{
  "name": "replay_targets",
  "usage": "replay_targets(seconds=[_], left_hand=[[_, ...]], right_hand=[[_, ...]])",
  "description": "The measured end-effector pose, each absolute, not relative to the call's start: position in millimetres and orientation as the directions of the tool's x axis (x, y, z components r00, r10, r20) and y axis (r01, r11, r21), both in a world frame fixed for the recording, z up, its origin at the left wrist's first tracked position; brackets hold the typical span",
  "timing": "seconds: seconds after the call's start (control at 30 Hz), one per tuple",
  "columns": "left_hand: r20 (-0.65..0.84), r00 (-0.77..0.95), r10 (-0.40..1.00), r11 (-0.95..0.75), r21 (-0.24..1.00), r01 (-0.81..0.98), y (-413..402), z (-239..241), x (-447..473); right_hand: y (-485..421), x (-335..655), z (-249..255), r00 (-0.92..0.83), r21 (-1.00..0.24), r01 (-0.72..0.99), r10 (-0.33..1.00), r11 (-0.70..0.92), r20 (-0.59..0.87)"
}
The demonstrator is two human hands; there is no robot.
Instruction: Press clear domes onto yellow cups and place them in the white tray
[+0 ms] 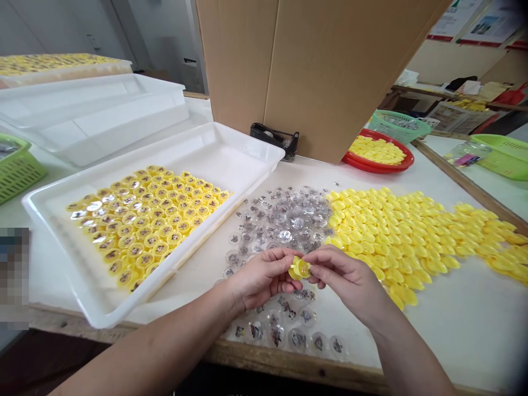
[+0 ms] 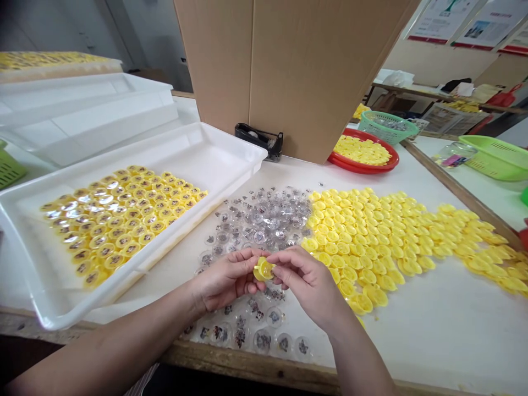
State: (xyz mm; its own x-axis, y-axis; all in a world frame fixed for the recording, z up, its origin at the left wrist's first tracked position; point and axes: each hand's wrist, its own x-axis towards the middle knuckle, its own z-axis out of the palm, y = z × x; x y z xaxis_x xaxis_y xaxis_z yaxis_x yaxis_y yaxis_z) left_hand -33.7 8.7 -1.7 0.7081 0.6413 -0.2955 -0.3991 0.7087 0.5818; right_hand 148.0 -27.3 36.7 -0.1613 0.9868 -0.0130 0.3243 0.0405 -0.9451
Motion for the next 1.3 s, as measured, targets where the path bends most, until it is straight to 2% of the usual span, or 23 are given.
replay_targets(seconds=[0.07, 0.2, 0.3, 0.47, 0.6, 0.73, 0.9, 1.03, 1.2, 1.3], left_hand=[[-0.290, 0.706, 0.646, 0.708, 0.573, -0.412, 8, -2, -33], [-0.292, 0.670, 0.682, 0.687, 0.569, -0.452, 8, -1, -32], [-0.299, 0.646, 0.702, 0.671, 0.581, -0.461, 7, 1, -32], [-0.287, 0.646, 0.707, 0.661, 0.592, -0.460, 5, 1, -30], [-0.274, 0.670, 0.689, 0.666, 0.603, -0.439, 4, 1, -30], [-0.281, 0.693, 0.664, 0.677, 0.621, -0.396, 4, 2, -31], [-0.315, 0.714, 0.625, 0.708, 0.614, -0.349, 2, 3, -32], [-0.326, 0.730, 0.600, 0.731, 0.594, -0.336, 1, 4, -31], [-0.338, 0.724, 0.601, 0.733, 0.593, -0.332, 1, 2, -30], [-0.335, 0.719, 0.608, 0.728, 0.596, -0.338, 1, 2, -30]], right_hand=[[-26, 145, 36, -0.161, -0.920, 0.382, 0.987, 0.082, 0.021], [-30, 138, 39, -0.013, -0.897, 0.441, 0.999, -0.032, -0.042], [-37, 133, 43, 0.027, -0.852, 0.523, 1.000, -0.023, -0.011], [-43, 127, 49, -0.017, -0.731, 0.676, 0.993, 0.098, 0.118], [-45, 131, 52, -0.178, -0.574, 0.759, 0.946, 0.307, 0.271], [-46, 141, 56, -0.320, -0.495, 0.759, 0.904, 0.423, 0.282], [-46, 148, 57, -0.381, -0.520, 0.718, 0.886, 0.463, 0.264], [-44, 148, 53, -0.324, -0.595, 0.705, 0.922, 0.386, 0.214], [-44, 148, 51, -0.297, -0.602, 0.711, 0.931, 0.364, 0.212], [-46, 146, 53, -0.306, -0.611, 0.716, 0.939, 0.338, 0.161]])
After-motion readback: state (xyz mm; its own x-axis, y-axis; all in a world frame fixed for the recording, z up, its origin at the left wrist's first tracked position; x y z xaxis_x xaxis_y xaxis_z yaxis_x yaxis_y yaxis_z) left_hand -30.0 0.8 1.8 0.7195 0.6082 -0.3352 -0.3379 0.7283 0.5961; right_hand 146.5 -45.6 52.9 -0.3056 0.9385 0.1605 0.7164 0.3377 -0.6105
